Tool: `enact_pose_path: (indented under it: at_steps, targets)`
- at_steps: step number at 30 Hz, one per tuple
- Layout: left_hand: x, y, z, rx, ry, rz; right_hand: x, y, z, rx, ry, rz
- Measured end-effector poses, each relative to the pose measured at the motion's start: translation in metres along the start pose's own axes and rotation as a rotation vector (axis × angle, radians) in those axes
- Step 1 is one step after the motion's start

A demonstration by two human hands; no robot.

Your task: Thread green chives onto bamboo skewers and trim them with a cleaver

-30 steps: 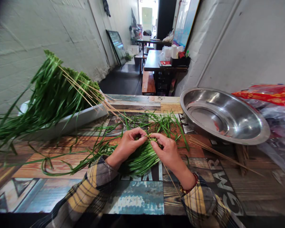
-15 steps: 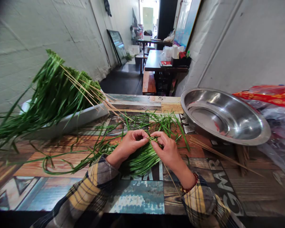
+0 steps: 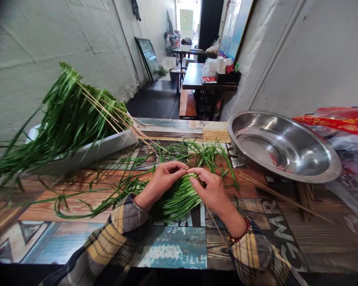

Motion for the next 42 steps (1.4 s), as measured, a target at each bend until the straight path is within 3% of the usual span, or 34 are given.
enact_pose_path:
  at_steps: [5,13,24,42]
  targets:
    - [0.002,-0.002,-0.005,-0.068,-0.063,0.049,0.0,-0.001,-0.004,0.025,-0.03,-0.007]
    - [0.001,0.0,0.001,0.112,0.108,0.007,0.0,-0.001,-0.008,0.012,-0.055,0.002]
    - [-0.001,0.002,0.007,0.139,0.157,-0.011,0.0,0.0,-0.003,0.025,-0.021,-0.001]
    - [0.002,-0.001,0.0,0.039,0.049,0.014,0.001,-0.001,-0.007,0.019,-0.054,0.02]
Point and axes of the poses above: each hand's wrist, its own x-axis away from the middle knuckle, its own y-axis out of the back of the hand, z = x × y, the point moved 3 cm from there along -x, towards the middle knuckle, and after that the axes turned 14 degrees about -z, right-handed, at the moved point
